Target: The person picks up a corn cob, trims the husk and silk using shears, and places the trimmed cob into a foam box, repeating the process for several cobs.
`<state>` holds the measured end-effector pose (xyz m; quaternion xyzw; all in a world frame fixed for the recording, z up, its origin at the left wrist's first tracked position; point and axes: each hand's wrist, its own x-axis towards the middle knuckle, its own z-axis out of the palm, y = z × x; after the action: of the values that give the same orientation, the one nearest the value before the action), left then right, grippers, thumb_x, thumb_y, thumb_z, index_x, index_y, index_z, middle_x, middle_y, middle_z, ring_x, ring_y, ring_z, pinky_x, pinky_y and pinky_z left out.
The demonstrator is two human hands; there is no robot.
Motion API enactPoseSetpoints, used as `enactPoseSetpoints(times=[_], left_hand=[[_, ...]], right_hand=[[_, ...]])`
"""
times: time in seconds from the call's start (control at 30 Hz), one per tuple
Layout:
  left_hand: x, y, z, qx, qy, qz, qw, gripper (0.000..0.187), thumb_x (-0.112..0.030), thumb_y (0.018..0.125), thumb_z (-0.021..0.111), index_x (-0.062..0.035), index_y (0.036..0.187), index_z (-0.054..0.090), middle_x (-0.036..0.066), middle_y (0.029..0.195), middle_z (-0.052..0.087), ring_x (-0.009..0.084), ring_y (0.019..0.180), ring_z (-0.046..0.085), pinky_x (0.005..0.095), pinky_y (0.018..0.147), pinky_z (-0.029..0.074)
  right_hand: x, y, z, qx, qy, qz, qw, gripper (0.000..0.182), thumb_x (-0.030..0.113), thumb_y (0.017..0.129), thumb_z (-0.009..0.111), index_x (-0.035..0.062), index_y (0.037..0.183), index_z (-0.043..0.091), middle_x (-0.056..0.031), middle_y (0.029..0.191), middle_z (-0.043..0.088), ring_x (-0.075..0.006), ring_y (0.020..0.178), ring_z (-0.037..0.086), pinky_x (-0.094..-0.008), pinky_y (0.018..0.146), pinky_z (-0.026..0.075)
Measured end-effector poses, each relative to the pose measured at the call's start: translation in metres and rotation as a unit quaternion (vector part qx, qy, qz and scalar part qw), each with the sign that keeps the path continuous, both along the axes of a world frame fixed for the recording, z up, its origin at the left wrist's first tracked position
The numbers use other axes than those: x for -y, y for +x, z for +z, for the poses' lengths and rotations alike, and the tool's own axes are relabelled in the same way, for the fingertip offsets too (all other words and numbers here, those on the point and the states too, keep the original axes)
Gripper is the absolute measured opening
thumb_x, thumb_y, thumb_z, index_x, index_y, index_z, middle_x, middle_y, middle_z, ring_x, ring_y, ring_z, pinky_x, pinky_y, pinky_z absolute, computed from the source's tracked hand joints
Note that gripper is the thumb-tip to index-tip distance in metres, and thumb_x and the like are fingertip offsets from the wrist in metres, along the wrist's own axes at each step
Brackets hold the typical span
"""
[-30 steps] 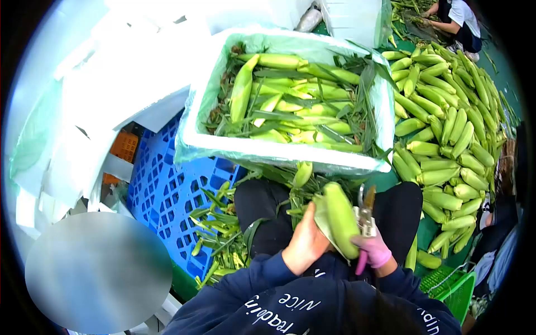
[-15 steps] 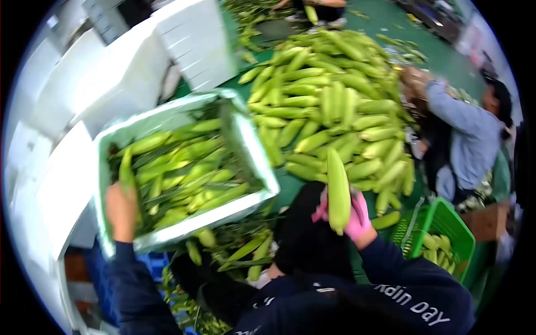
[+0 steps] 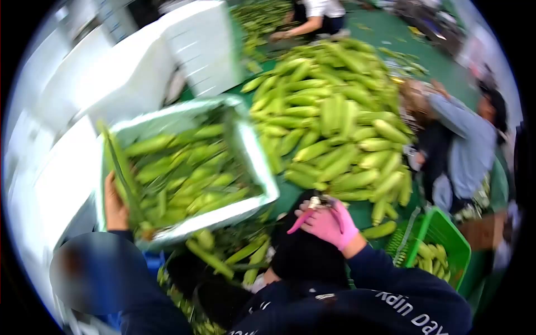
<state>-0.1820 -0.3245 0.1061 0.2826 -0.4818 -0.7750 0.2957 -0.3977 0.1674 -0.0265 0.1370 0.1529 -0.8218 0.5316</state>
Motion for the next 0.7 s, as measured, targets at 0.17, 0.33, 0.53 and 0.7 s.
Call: enactPoseSetpoints(times=[0.17,0.33,0.53,0.7], left_hand=[[-0.115,0.044,0.020,-0.051,0.088,-0.080,0.992,0.074,-0.054,0.093,0.056,0.0052,0.139,0.051,0.022,0.120,0.065,0.0337,0.096,0.068,0.0491,0.076,0.060],[-0.196,0.069,-0.015,0.056,-0.002,-0.072,0.996,0.073,-0.032,0.095,0.069,-0.0062,0.154,0.033,0.014,0.122,0.060,0.0230,0.095,0.067,0.0395,0.079,0.058],[-0.217,0.091,-0.035,0.181,-0.301,-0.065,0.934,0.102,-0.029,0.073,0.088,-0.0008,0.153,0.033,0.017,0.141,0.055,0.0265,0.131,0.054,0.0379,0.109,0.043],[-0.229,0.093,-0.029,0.292,-0.388,-0.105,0.868,0.098,-0.020,0.071,0.086,-0.0026,0.151,0.034,0.025,0.128,0.064,0.0391,0.117,0.066,0.0416,0.098,0.053]], right_hand=[[0.047,0.051,0.044,-0.312,0.102,0.140,0.934,0.070,0.041,0.091,0.066,0.0003,0.143,0.045,-0.0165,0.134,0.059,-0.0338,0.126,0.057,-0.0467,0.107,0.046],[0.079,0.038,0.121,-0.624,0.106,0.327,0.702,0.078,0.012,0.080,0.076,0.0018,0.148,0.039,-0.0086,0.127,0.057,-0.0191,0.112,0.057,-0.0339,0.097,0.048],[0.140,0.047,0.152,-0.819,0.092,0.354,0.441,0.067,0.028,0.079,0.080,-0.0028,0.130,0.050,-0.0224,0.111,0.062,-0.0333,0.100,0.063,-0.0412,0.089,0.052],[0.166,0.033,0.131,-0.940,0.033,0.227,0.254,0.053,0.030,0.069,0.082,0.0019,0.108,0.061,-0.0226,0.100,0.066,-0.0403,0.099,0.065,-0.0469,0.086,0.052]])
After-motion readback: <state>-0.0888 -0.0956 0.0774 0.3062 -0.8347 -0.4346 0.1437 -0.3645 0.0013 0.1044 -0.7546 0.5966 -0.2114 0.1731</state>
